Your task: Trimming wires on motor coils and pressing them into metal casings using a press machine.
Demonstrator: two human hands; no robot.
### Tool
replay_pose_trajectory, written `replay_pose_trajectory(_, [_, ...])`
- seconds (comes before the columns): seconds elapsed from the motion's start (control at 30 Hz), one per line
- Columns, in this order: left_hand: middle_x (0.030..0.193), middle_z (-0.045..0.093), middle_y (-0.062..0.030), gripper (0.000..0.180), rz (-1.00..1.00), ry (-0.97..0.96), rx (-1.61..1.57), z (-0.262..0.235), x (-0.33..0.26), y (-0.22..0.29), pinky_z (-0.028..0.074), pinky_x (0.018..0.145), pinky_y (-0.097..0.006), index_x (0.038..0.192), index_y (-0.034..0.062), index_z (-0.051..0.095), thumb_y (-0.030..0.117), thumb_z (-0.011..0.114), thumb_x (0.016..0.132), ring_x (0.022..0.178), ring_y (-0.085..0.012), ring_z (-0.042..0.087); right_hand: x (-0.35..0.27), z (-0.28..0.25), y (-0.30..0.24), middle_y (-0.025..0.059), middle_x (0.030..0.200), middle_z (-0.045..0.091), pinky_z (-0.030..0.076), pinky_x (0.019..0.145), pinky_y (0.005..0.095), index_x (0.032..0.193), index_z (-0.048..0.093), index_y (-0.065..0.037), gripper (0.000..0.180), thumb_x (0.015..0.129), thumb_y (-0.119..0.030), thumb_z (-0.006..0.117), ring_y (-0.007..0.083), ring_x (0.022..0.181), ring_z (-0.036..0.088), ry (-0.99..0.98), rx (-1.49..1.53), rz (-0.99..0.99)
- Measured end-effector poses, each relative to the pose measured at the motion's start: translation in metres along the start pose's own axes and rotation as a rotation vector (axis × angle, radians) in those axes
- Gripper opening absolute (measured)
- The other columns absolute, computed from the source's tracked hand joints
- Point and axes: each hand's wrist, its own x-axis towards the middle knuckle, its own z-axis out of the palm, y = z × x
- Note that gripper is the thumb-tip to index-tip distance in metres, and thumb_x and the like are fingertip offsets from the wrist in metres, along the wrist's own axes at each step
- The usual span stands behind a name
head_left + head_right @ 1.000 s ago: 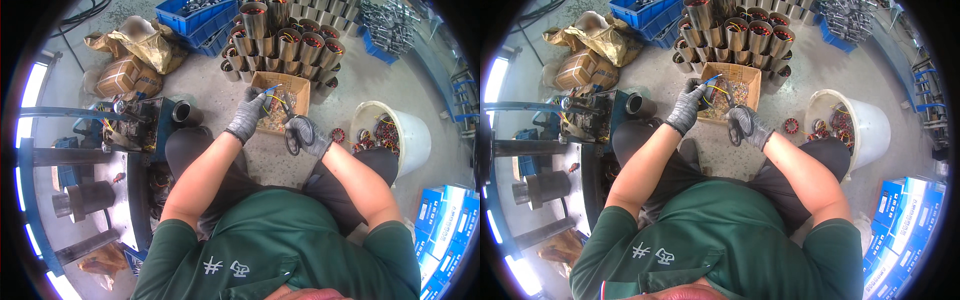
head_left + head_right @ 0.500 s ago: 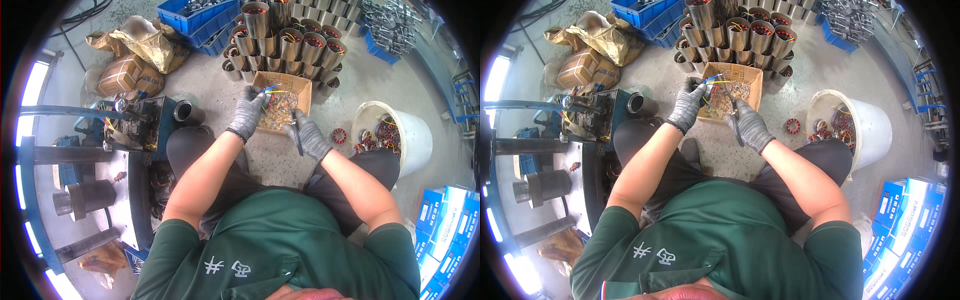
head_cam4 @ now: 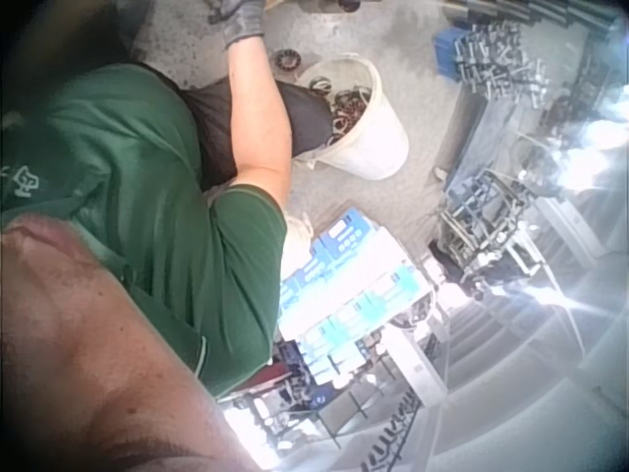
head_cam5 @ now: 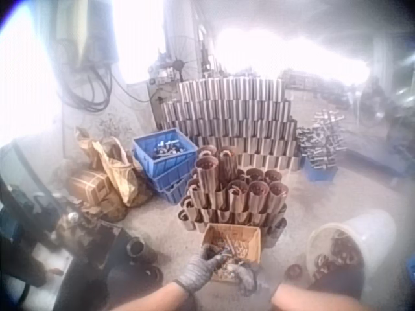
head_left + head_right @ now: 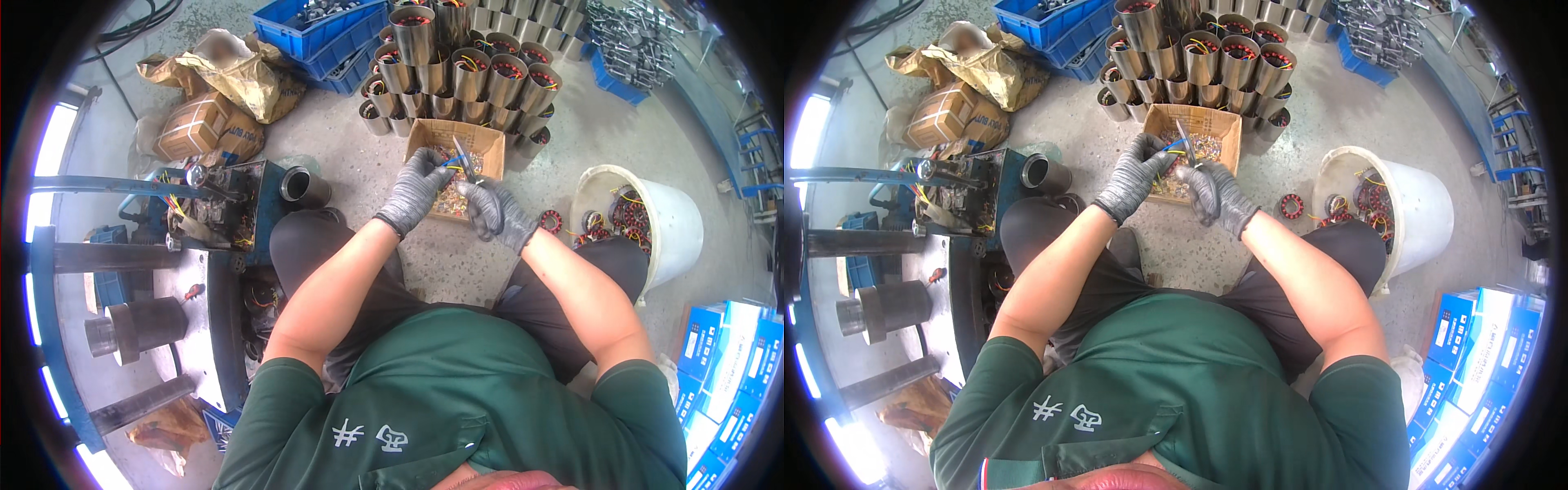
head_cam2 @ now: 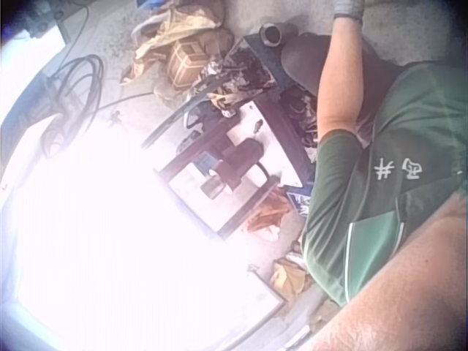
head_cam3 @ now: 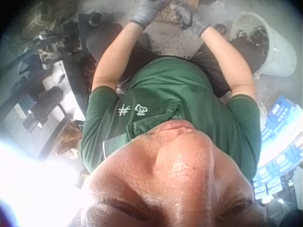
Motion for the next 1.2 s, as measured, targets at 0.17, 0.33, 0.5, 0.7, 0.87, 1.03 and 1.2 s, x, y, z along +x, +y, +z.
replay_pose_trajectory(0.17, [0.088,0.063,-0.0037,0.024,-0.023,0.077,0.046,-0.005,0.008,0.0,0.052,0.071,-0.028,0.11,0.0037,0.058,0.016,0.072,0.096,0.078,-0.0103,0.06,0.011,-0.018,0.0,0.0034,0.06,0.056,0.041,0.031,0.0326,0.098,0.057,-0.008,0.019,0.096,-0.023,0.068,0.0173,0.038,0.054,0.044,-0.057,-0.038])
replay_pose_trajectory(0.33, [0.101,0.063,-0.0058,0.069,0.03,0.229,-0.133,-0.037,-0.008,0.048,0.054,0.067,-0.028,0.128,0.0063,0.045,0.033,0.088,0.082,0.08,-0.0116,0.063,0.026,-0.034,0.003,0.0068,0.07,0.064,0.056,0.047,0.0399,0.095,0.061,-0.01,0.025,0.096,-0.034,0.067,0.0231,0.053,0.066,0.013,0.025,-0.082])
replay_pose_trajectory(0.5, [0.103,0.063,-0.0098,0.089,0.397,0.557,0.258,-0.099,-0.053,0.101,0.056,0.085,-0.033,0.126,0.0052,0.041,0.033,0.1,0.065,0.095,-0.0167,0.064,0.024,-0.058,-0.02,0.0008,0.072,0.06,0.053,0.054,0.0365,0.098,0.062,-0.012,0.024,0.097,-0.036,0.063,0.02,0.058,0.059,0.003,0.09,-0.144])
replay_pose_trajectory(0.7, [0.111,0.059,-0.012,0.083,0.444,0.849,0.486,-0.196,-0.161,0.062,0.055,0.091,-0.035,0.126,0.0018,0.04,0.018,0.096,0.066,0.102,-0.0211,0.062,-0.035,-0.053,-0.066,0.0067,0.089,0.063,0.046,0.057,0.0322,0.134,0.054,-0.012,0.044,0.101,-0.04,0.061,0.0197,0.067,0.058,0.016,0.047,-0.38])
replay_pose_trajectory(0.87, [0.119,0.063,-0.027,0.073,-0.277,0.853,0.804,-0.269,-0.257,-0.067,0.052,0.099,-0.044,0.137,0.0016,0.044,0.025,0.081,0.078,0.114,-0.0392,0.065,-0.048,-0.071,-0.091,0.0105,0.09,0.067,0.044,0.057,0.0271,0.138,0.055,-0.004,0.053,0.104,-0.044,0.057,0.0142,0.07,0.056,0.224,-0.064,-0.458])
replay_pose_trajectory(1.03, [0.124,0.065,-0.0307,0.071,-0.831,0.705,0.818,-0.289,-0.335,-0.145,0.052,0.099,-0.047,0.143,0.0052,0.047,0.018,0.076,0.08,0.118,-0.0428,0.065,-0.056,-0.077,-0.1,0.0154,0.1,0.068,0.046,0.062,0.0259,0.143,0.052,-0.005,0.055,0.106,-0.045,0.052,0.0137,0.075,0.059,0.281,-0.164,-0.474])
replay_pose_trajectory(1.2, [0.131,0.064,-0.0247,0.065,-0.717,0.434,0.85,-0.281,-0.388,-0.178,0.054,0.1,-0.046,0.135,0.016,0.065,0.014,0.079,0.071,0.118,-0.0419,0.064,-0.05,-0.099,-0.105,0.0221,0.116,0.065,0.054,0.075,0.0331,0.146,0.049,-0.007,0.051,0.11,-0.042,0.045,0.0246,0.09,0.064,0.146,0.052,-0.441])
